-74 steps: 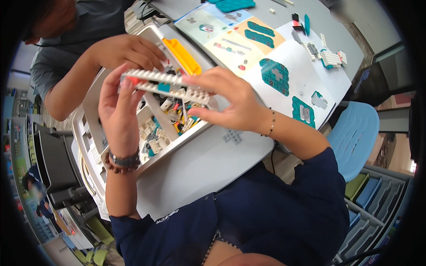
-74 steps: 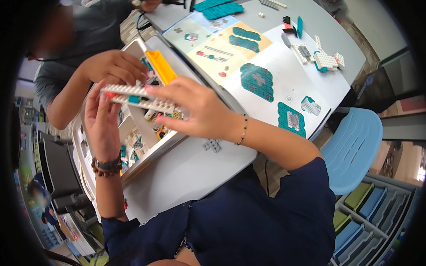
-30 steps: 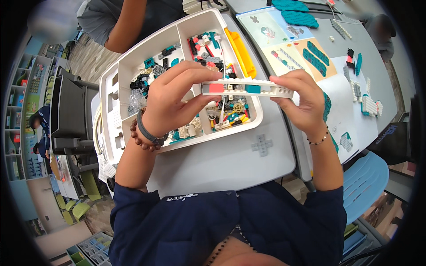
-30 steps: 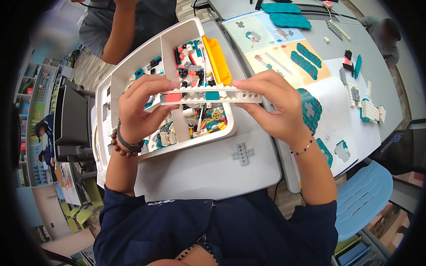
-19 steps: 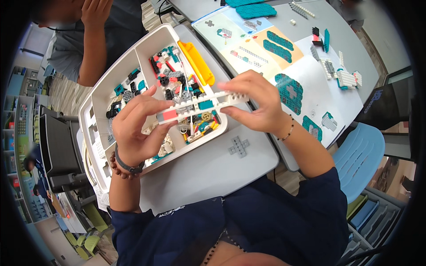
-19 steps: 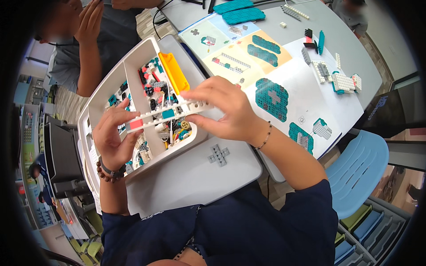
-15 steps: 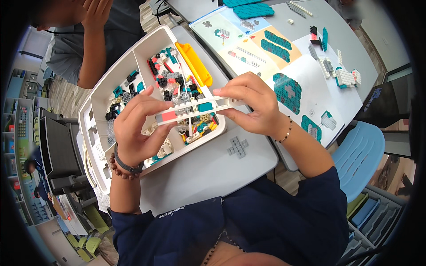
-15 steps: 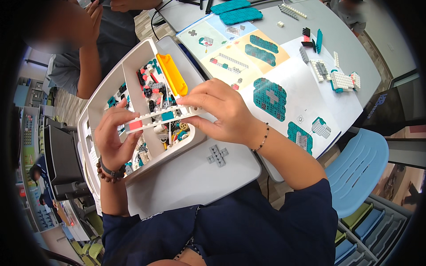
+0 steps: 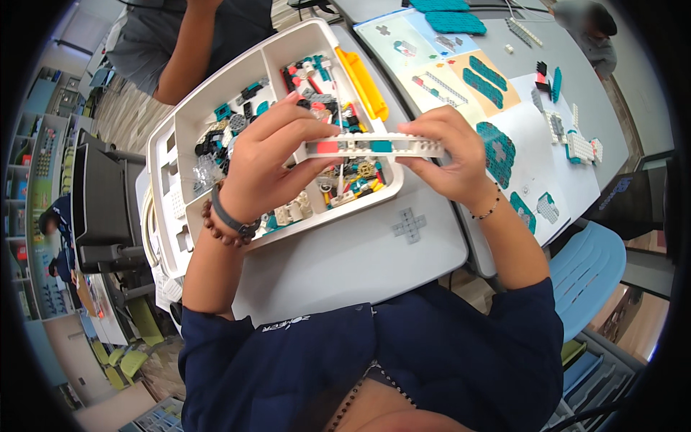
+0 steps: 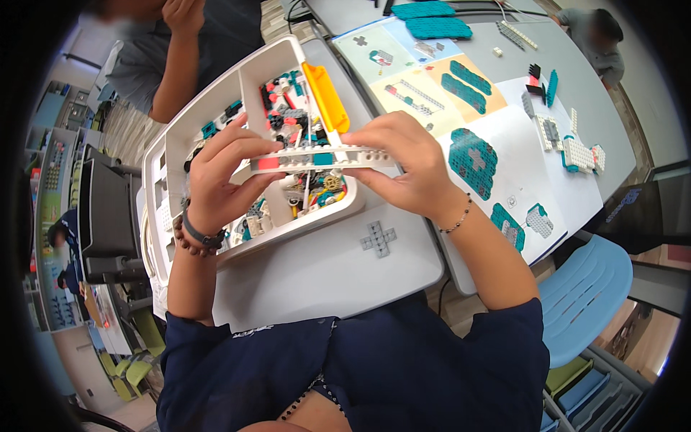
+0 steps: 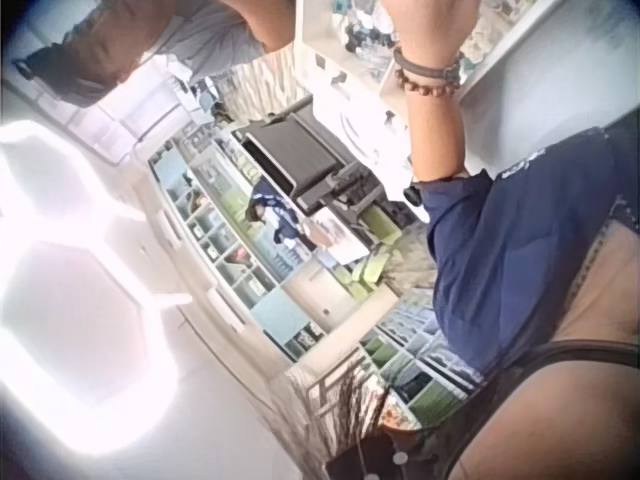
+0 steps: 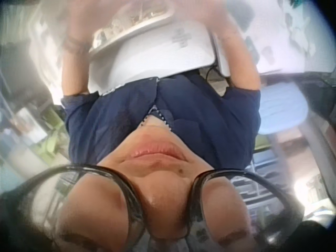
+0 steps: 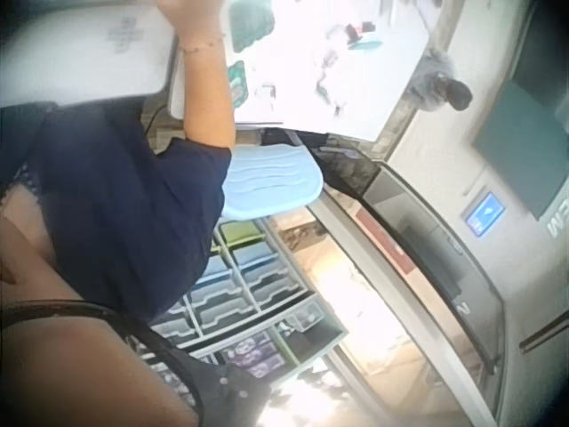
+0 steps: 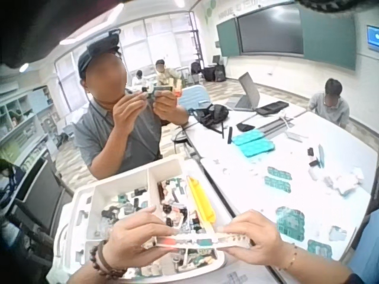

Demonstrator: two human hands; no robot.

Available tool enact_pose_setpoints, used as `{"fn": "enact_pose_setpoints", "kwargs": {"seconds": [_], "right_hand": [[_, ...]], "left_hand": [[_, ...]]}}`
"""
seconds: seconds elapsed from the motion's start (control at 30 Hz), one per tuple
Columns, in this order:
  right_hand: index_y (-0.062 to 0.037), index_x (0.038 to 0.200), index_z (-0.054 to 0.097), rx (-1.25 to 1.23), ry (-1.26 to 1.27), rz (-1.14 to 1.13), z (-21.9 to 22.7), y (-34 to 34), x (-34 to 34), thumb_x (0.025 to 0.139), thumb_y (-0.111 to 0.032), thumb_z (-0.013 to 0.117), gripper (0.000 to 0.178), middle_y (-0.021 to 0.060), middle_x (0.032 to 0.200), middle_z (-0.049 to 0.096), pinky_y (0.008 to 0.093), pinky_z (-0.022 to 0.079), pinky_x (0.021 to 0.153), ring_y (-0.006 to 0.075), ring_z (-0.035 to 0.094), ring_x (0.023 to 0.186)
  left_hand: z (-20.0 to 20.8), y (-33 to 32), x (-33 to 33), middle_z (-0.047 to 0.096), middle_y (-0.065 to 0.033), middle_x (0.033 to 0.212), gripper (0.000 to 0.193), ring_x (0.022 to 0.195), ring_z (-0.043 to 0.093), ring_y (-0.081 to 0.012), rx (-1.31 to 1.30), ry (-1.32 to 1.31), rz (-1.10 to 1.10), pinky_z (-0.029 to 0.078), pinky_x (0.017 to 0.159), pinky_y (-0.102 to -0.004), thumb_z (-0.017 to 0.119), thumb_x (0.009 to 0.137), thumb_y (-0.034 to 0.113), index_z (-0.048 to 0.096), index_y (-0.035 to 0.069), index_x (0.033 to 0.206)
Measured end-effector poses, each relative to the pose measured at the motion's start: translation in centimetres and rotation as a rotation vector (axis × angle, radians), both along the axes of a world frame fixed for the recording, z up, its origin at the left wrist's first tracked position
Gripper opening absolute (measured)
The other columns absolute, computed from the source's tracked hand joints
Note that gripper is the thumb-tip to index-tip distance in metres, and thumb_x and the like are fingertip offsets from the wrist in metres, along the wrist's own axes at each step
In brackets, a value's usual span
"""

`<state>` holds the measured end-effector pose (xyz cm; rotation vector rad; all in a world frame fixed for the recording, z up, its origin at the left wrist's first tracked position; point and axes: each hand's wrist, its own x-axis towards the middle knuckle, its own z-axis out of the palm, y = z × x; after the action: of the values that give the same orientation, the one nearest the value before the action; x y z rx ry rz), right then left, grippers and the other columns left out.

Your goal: The person assembles small plastic building blocks by hand, selecting pieces from a compartmentalized tray and connecting them into small structures. They occasionally place assembled pieces on the table and continue adding components.

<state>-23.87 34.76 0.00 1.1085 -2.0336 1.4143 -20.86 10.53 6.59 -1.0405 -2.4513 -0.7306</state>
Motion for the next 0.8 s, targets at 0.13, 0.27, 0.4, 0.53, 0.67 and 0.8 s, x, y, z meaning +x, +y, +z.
{"fn": "enact_pose_setpoints", "kwargs": {"seconds": [0.13, 0.27, 0.4, 0.53, 0.67, 0.8], "right_hand": [[-0.0030, 0.095, 0.063, -0.050, -0.052, -0.001, 0.7, 0.6, -0.1, 0.059, -0.005, 0.077, 0.038, 0.0089, 0.087, 0.061, 0.0273, 0.046, 0.067, 0.0189, 0.058, 0.078], [-0.0021, 0.096, 0.063, -0.095, -0.036, 0.066, 1.6, 1.2, 0.1, 0.062, -0.008, 0.077, 0.037, 0.0094, 0.087, 0.061, 0.0266, 0.046, 0.068, 0.0178, 0.058, 0.078], [-0.0021, 0.092, 0.064, -0.026, 0.078, 0.039, 3.8, 1.8, 0.9, 0.062, -0.010, 0.077, 0.033, 0.0090, 0.084, 0.062, 0.0266, 0.047, 0.067, 0.0188, 0.058, 0.076], [-0.0029, 0.090, 0.064, 0.040, 0.213, -0.030, 5.5, 1.5, 2.1, 0.060, -0.010, 0.078, 0.034, 0.0083, 0.084, 0.063, 0.0272, 0.047, 0.064, 0.0192, 0.059, 0.074], [-0.0032, 0.089, 0.064, 0.094, 0.301, -0.015, 6.5, 0.5, 3.5, 0.059, -0.010, 0.078, 0.034, 0.0075, 0.083, 0.063, 0.0270, 0.046, 0.061, 0.0191, 0.058, 0.072], [-0.0030, 0.089, 0.064, 0.119, 0.323, 0.011, 7.3, 0.0, 4.6, 0.059, -0.011, 0.078, 0.034, 0.0073, 0.082, 0.062, 0.0268, 0.044, 0.059, 0.0187, 0.057, 0.070]], "left_hand": [[0.1, -0.1, 0.2, 0.062, -0.0058, 0.082, 0.029, 0.078, 0.061, -0.0213, 0.093, 0.044, 0.025, 0.042, 0.092, -0.0413, 0.076, 0.061, 0.010, 0.063, 0.005, 0.086], [0.7, -0.2, 0.9, 0.063, -0.0057, 0.080, 0.025, 0.076, 0.062, -0.0206, 0.143, 0.027, -0.004, 0.040, 0.095, -0.0427, 0.074, 0.063, 0.007, 0.062, 0.004, 0.085], [0.9, -0.3, 0.9, 0.063, -0.0054, 0.080, 0.024, 0.077, 0.061, -0.0201, 0.193, 0.042, -0.041, 0.037, 0.097, -0.0443, 0.072, 0.064, 0.006, 0.063, 0.006, 0.087], [1.5, 0.9, 1.4, 0.061, -0.0022, 0.086, 0.036, 0.081, 0.059, -0.0192, 0.092, 0.210, -0.001, 0.036, 0.094, -0.0451, 0.073, 0.067, 0.022, 0.062, 0.011, 0.099], [1.7, 2.0, 2.5, 0.060, 0.0014, 0.081, 0.034, 0.078, 0.057, -0.0150, -0.001, 0.344, 0.021, 0.027, 0.100, -0.0421, 0.074, 0.066, 0.028, 0.064, 0.015, 0.096], [2.4, 2.0, 4.2, 0.060, 0.0028, 0.077, 0.027, 0.076, 0.057, -0.0133, -0.022, 0.379, 0.069, 0.026, 0.098, -0.0401, 0.073, 0.065, 0.026, 0.065, 0.016, 0.090]]}}
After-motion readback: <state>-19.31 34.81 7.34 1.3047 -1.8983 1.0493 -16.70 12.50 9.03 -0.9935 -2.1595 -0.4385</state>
